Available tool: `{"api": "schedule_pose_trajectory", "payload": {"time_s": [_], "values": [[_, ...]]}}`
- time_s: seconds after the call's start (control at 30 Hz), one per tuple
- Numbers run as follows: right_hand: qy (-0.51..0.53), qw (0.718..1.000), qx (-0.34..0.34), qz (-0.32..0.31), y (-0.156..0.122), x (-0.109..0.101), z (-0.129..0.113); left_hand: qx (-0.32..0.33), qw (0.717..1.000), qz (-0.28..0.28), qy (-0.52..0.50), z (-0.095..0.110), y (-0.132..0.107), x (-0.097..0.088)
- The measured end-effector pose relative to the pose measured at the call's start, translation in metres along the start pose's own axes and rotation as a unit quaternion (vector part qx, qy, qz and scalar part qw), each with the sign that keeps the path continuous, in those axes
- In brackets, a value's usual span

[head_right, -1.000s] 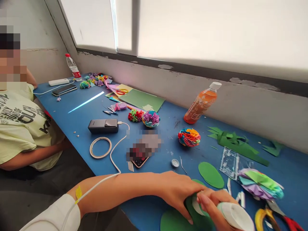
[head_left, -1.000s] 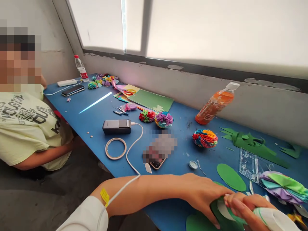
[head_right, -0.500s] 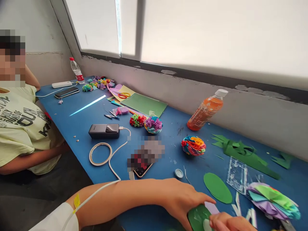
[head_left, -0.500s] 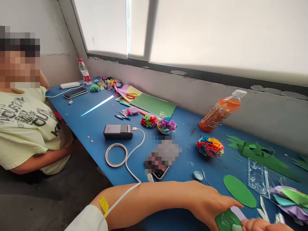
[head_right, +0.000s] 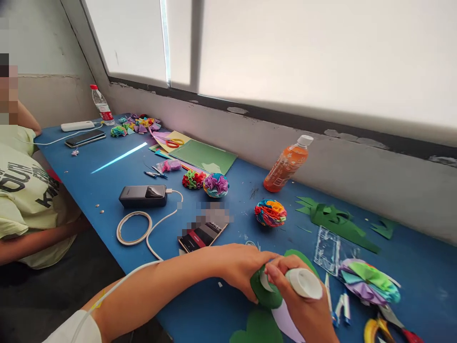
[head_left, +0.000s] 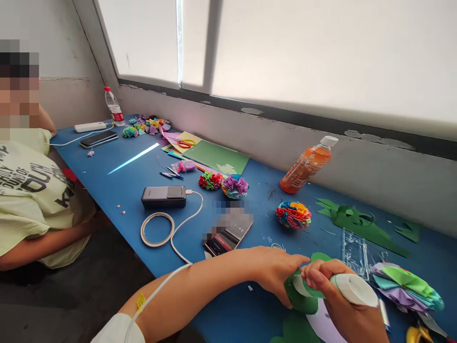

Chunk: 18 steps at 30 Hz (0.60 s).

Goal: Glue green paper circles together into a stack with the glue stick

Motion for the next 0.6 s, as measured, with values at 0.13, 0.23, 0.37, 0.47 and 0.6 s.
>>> {"api": "schedule_pose_trajectory", "payload": {"time_s": [0.13,0.23,0.37,0.47,0.6], "values": [[0.022,0.998,0.007,-0.057,0.003,0.001,0.013,0.003,1.000,0.001,-0.027,0.002,-0.002,0.001],[0.012,0.999,-0.006,-0.043,0.001,-0.008,0.021,-0.008,0.999,0.011,-0.039,0.002,-0.005,0.005],[0.027,0.998,0.021,-0.052,-0.006,-0.018,0.024,-0.020,0.998,0.029,-0.047,0.000,-0.006,0.011],[0.032,0.997,0.034,-0.062,-0.010,-0.020,0.020,-0.038,0.997,0.030,-0.055,0.004,-0.014,0.005],[0.051,0.995,0.046,-0.067,-0.009,-0.017,0.015,-0.042,0.977,0.189,-0.085,0.040,-0.055,-0.028]]}}
Point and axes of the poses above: each hand's wrist, its own y-axis towards the middle knuckle, its own x-axis out of the palm, z = x × y, the point moved 4 cm from there along y, towards the middle knuckle, and after that the axes turned 2 degrees about -z, right-handed, at the moved point
